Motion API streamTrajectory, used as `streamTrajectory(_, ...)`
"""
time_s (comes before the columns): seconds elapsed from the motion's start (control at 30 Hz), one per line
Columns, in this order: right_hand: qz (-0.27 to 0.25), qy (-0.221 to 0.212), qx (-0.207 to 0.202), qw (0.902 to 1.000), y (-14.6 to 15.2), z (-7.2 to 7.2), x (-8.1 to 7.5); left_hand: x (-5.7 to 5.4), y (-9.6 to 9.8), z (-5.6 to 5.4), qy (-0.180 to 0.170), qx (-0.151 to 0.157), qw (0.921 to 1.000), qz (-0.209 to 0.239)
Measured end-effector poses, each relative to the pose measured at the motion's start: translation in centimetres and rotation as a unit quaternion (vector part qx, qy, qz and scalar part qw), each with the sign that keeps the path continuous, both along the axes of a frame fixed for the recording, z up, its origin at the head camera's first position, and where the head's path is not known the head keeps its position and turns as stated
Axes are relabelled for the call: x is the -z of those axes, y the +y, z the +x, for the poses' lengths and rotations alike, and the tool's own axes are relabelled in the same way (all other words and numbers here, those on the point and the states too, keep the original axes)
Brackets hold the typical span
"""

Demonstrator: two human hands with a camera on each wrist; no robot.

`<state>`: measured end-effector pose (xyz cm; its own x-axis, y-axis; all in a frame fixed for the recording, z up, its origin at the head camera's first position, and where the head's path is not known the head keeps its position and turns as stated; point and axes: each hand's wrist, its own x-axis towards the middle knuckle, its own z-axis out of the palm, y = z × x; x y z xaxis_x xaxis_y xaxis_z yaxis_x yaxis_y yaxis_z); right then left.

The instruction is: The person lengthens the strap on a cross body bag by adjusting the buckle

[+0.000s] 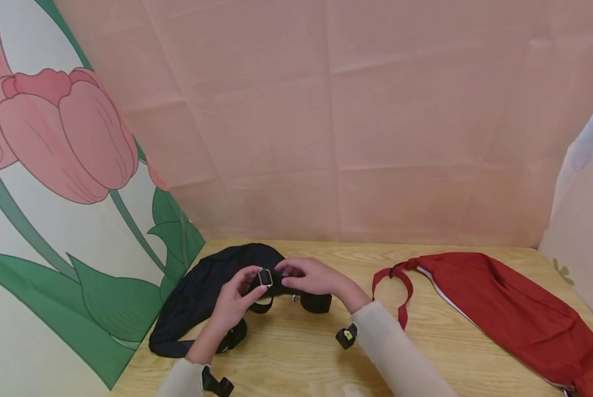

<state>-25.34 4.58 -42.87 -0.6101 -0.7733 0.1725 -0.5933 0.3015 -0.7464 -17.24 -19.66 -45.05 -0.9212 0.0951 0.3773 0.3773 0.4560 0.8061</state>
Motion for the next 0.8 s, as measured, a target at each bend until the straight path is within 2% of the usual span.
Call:
streamTrajectory(0.13, -0.010, -0.029, 0.002, 0.9995, 0.1, 0.3, -0.4, 0.0, 0.1, 0.1, 0.011, 0.021, 0.9997, -0.007)
streamTrajectory(0.4, -0.013, -0.097, -0.004, 0.9952, -0.3, 0.7, -0.3, 0.3, 0.5, 0.4, 0.025, 0.037, 0.9979, -0.046)
streamTrajectory(0.6, 0.026, -0.088, 0.007, 0.9957, -0.9, 0.8, -0.3, 0.5, 0.7, 0.9, 0.040, 0.057, 0.9951, -0.070)
streamTrajectory(0.8, 0.056, -0.092, 0.000, 0.9942, -1.0, 1.0, -0.7, 0.6, 0.8, 1.2, 0.036, 0.061, 0.9936, -0.088)
